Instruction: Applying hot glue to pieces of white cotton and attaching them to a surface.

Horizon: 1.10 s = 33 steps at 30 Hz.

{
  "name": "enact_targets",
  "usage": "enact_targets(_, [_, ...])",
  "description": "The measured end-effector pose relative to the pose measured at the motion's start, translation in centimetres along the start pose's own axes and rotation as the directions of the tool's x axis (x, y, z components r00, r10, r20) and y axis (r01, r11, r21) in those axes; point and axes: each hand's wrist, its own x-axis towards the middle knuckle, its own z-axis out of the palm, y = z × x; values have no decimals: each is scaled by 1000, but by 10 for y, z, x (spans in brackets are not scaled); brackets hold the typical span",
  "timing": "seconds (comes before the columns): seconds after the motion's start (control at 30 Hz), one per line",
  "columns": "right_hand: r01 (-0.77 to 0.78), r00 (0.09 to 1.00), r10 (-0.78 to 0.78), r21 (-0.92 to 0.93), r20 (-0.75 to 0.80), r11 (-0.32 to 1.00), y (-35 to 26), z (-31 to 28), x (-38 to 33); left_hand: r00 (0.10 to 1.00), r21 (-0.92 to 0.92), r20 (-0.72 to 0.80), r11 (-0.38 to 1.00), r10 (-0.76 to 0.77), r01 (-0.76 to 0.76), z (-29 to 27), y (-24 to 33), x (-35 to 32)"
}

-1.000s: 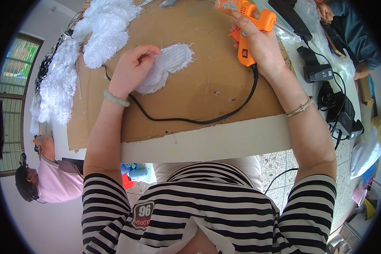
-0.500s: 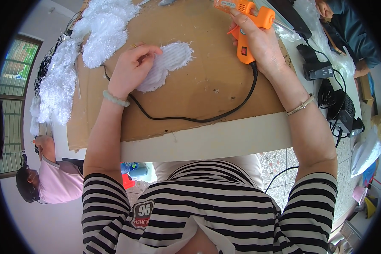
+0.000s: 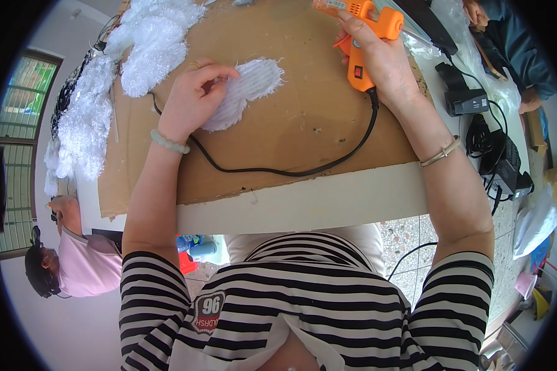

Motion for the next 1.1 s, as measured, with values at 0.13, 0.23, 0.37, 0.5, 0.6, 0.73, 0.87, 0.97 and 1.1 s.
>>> enact_targets(0.13, [-14,1000,15,-21,3,1000,-1,0,-1,1000,9,7,1000,11,-11,0,0,0])
enact_targets(0.23, [-12,1000,12,-10,5,1000,-1,-1,-1,1000,34,-21,999,17,-16,1,-2,0])
enact_targets(0.37, [23,1000,-22,46,-22,999,-3,2,-3,999,40,7,998,-44,43,-1,4,0])
enact_targets(0.5, [122,992,-122,2,16,992,-4,2,-7,999,87,-32,996,-27,30,0,2,-2])
enact_targets(0.6, [226,974,-226,-47,10,973,-12,10,-16,998,138,-59,990,5,3,1,5,-1])
enact_targets(0.73, [159,982,-168,98,89,982,-33,34,-28,994,187,-102,982,37,-18,0,5,-3])
enact_targets(0.87, [-69,967,18,193,252,979,-46,61,-26,991,203,-119,979,62,-37,-2,6,-3])
enact_targets(0.97, [-155,957,83,247,279,957,-30,79,-20,989,239,-122,970,83,-52,-1,3,-2])
enact_targets(1.1, [-274,936,198,250,292,929,-16,85,-18,995,161,-95,987,5,11,-6,6,-1])
